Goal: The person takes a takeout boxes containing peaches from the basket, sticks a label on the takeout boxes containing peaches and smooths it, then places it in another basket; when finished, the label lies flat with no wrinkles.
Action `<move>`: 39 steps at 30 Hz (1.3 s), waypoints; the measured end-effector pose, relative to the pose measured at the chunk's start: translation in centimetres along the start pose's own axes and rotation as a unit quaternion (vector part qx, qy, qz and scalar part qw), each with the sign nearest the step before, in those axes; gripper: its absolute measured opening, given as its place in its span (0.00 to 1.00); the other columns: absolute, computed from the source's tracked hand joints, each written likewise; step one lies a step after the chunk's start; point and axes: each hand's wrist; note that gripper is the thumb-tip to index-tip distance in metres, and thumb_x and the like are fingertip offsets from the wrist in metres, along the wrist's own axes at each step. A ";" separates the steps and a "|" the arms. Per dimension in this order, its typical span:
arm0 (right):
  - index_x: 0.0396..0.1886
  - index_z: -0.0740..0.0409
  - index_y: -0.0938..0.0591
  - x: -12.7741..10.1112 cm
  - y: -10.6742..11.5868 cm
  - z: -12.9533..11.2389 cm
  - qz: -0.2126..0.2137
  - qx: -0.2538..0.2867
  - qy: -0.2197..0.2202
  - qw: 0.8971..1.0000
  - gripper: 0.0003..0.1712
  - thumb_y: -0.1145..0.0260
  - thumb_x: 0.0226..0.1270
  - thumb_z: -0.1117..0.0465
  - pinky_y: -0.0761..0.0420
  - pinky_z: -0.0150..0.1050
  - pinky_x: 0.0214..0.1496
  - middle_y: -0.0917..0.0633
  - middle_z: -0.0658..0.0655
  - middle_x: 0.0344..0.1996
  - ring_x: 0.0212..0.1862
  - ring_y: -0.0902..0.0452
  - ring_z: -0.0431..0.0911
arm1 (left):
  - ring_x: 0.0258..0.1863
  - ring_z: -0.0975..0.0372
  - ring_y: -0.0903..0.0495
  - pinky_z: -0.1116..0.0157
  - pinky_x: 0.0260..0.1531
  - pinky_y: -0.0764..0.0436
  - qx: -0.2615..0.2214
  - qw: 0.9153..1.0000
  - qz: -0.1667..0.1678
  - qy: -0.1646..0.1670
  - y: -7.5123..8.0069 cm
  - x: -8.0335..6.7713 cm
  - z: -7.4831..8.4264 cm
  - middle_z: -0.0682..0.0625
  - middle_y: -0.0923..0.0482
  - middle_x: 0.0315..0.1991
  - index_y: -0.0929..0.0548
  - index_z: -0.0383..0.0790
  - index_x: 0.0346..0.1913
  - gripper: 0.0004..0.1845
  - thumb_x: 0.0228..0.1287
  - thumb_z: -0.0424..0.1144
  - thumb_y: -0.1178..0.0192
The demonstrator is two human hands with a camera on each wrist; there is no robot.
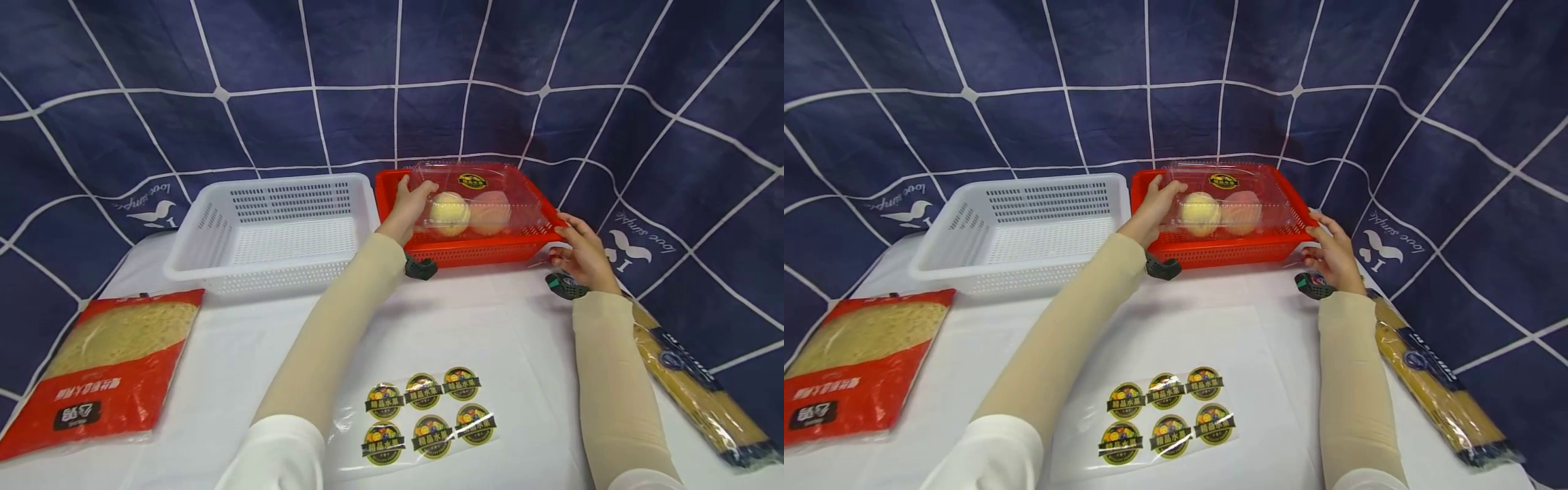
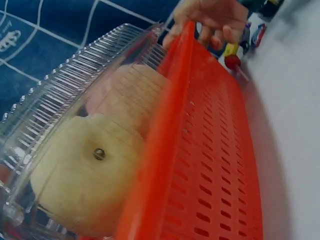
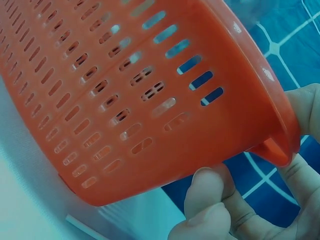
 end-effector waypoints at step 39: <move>0.64 0.36 0.24 0.1 -0.3 0.2 0.012 -0.002 0.003 1.000 0.15 0.37 0.85 0.54 0.13 0.32 0.31 0.24 0.52 0.56 0.29 0.19 0.45 | 0.83 0.48 0.44 0.48 0.81 0.40 0.094 0.992 -0.079 0.034 2.8 -0.8 2.6 0.47 0.44 0.86 0.32 0.46 0.83 0.30 0.85 0.49 0.50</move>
Point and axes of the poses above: each hand's wrist, its own x-axis towards the middle knuckle, its own y-axis out of the back of the hand, z = x × y
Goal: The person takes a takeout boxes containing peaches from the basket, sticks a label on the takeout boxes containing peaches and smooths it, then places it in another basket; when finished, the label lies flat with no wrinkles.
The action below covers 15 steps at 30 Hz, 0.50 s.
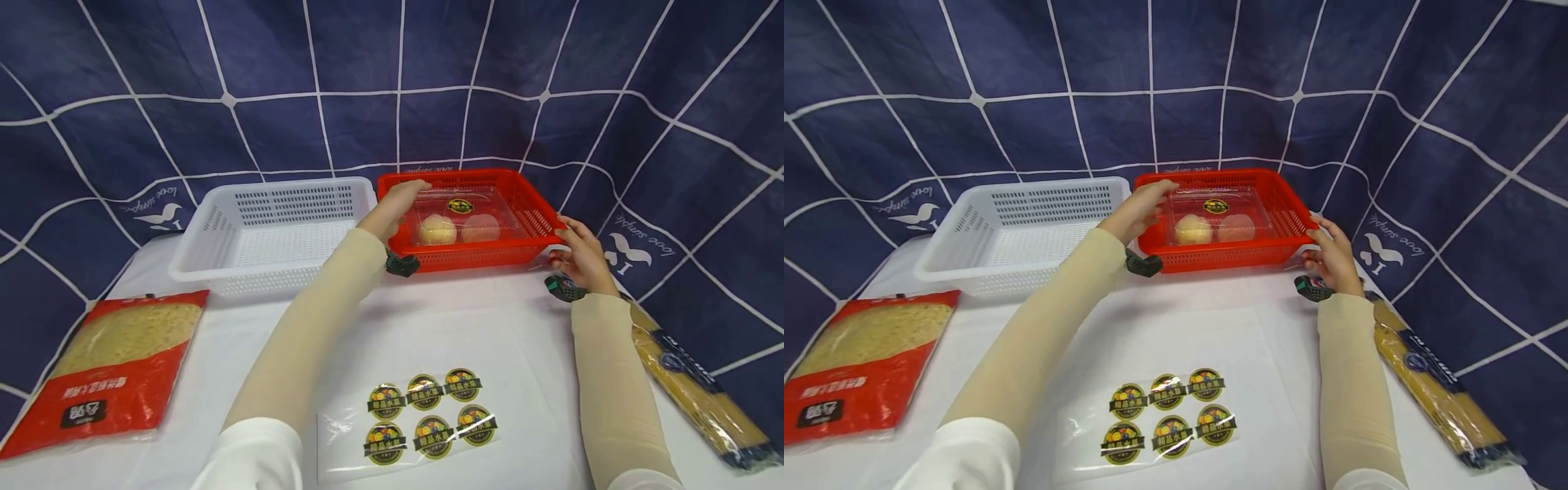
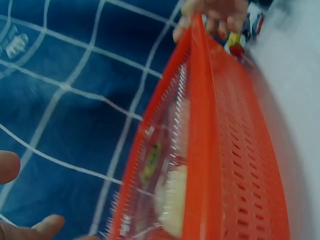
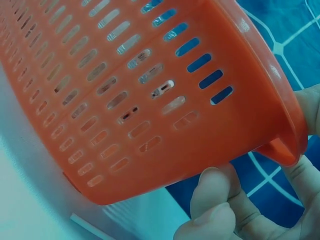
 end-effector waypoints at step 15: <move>0.64 0.36 0.24 -0.1 0.5 0.0 0.005 -0.015 0.004 1.000 0.14 0.38 0.85 0.54 0.14 0.32 0.30 0.19 0.47 0.49 0.28 0.19 0.45 | 0.66 0.44 0.19 0.55 0.69 0.21 0.014 0.992 -0.071 -0.102 7.2 -11.2 -4.1 0.36 0.21 0.71 0.29 0.35 0.79 0.26 0.86 0.42 0.50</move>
Point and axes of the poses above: each hand's wrist, its own x-axis towards the middle knuckle, its own y-axis out of the back of the hand, z = x × y
